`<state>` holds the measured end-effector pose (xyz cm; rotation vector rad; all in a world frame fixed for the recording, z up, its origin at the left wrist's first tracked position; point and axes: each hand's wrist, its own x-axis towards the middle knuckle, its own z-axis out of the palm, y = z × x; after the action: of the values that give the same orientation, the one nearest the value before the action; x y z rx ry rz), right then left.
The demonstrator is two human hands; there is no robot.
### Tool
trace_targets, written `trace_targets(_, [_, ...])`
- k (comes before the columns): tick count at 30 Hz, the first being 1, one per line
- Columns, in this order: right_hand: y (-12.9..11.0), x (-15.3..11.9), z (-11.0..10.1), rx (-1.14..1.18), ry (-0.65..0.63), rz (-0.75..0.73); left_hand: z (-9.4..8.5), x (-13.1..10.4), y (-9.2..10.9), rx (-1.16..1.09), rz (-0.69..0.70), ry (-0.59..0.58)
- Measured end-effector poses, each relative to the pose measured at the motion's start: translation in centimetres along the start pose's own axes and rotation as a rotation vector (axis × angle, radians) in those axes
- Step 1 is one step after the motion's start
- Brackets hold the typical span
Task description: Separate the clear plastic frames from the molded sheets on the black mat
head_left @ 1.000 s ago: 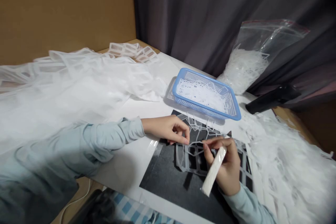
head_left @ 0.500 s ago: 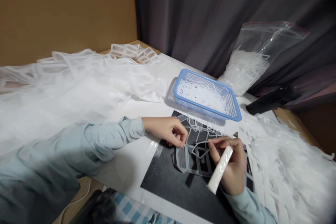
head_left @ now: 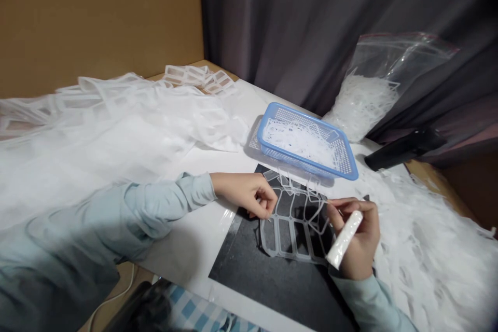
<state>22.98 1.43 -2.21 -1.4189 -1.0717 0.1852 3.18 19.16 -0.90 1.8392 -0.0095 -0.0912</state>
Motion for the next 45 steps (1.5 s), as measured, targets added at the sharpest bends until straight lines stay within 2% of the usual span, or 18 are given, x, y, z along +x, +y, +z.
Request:
trace_targets(4, [-0.3,-0.3,0.3,0.034,-0.057,-0.013,0.4,0.2,-0.2,0.044,0.054,0.093])
trace_targets(11, [-1.2,-0.8,1.0,0.063,-0.153,-0.022,1.2,0.5,0.2,0.168,0.178,0.43])
trace_targets(14, [-1.1,-0.9,0.8,0.068,-0.194,0.023,1.7,0.5,0.6,0.182,0.188,0.524])
trace_targets(18, [-1.1,-1.0,0.7,0.087,-0.284,0.069,2.7,0.7,0.9,0.149,0.175,0.467])
trace_targets(23, [-1.6,-1.2,1.2,0.131,-0.265,0.102,3.7,1.1,0.8,0.085,0.155,0.356])
trace_targets(38, [-1.5,-1.3,1.1,0.152,-0.291,0.129,3.3,0.8,1.8,0.093,0.192,0.28])
trace_targets(45, [-1.6,-1.1,1.1,0.138,-0.273,0.128,3.5,0.8,1.7,-0.064,0.135,0.301])
